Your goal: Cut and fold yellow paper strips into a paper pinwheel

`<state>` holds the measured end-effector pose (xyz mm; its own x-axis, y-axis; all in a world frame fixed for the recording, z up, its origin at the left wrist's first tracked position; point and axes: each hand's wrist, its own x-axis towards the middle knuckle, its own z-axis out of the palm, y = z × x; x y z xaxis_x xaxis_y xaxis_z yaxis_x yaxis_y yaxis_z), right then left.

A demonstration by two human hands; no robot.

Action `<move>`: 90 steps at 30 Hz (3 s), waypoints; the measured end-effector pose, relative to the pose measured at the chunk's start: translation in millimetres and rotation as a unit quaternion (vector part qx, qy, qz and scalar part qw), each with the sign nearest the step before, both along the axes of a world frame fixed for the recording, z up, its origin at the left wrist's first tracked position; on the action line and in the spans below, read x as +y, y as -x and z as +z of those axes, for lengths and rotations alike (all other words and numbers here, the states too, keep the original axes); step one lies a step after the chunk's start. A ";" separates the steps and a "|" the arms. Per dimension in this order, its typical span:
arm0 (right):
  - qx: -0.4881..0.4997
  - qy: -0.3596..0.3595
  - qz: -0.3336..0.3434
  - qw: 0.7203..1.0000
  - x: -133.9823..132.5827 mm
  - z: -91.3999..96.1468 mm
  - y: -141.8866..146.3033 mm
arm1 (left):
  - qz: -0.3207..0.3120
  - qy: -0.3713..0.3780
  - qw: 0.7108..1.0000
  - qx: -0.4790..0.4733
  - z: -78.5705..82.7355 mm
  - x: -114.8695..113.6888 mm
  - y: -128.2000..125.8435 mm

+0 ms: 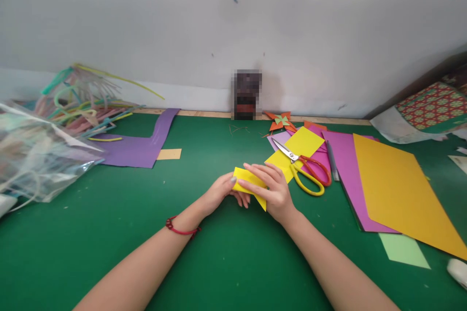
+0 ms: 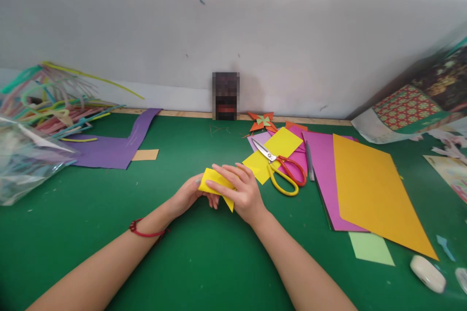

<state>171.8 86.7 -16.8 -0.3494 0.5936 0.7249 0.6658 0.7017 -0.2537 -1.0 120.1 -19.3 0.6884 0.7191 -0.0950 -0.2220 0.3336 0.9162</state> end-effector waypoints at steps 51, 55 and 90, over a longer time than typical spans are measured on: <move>0.415 0.487 0.039 0.768 12.4 -4.5 -10.5 | 0.075 -0.071 0.979 0.173 3.0 -1.9 -6.4; 0.412 0.526 0.143 0.730 12.3 -5.6 -12.0 | 0.063 0.010 0.992 0.107 3.1 4.3 0.2; 0.437 0.480 0.178 0.739 12.6 -6.6 -4.0 | -0.024 0.057 0.997 0.053 -2.1 5.9 4.3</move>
<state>175.8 99.3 -23.4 -0.2549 0.9644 0.0703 -0.2304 0.0100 -0.9730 -5.3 126.0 -21.4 0.7037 0.6656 -0.2486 -0.1066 0.4448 0.8893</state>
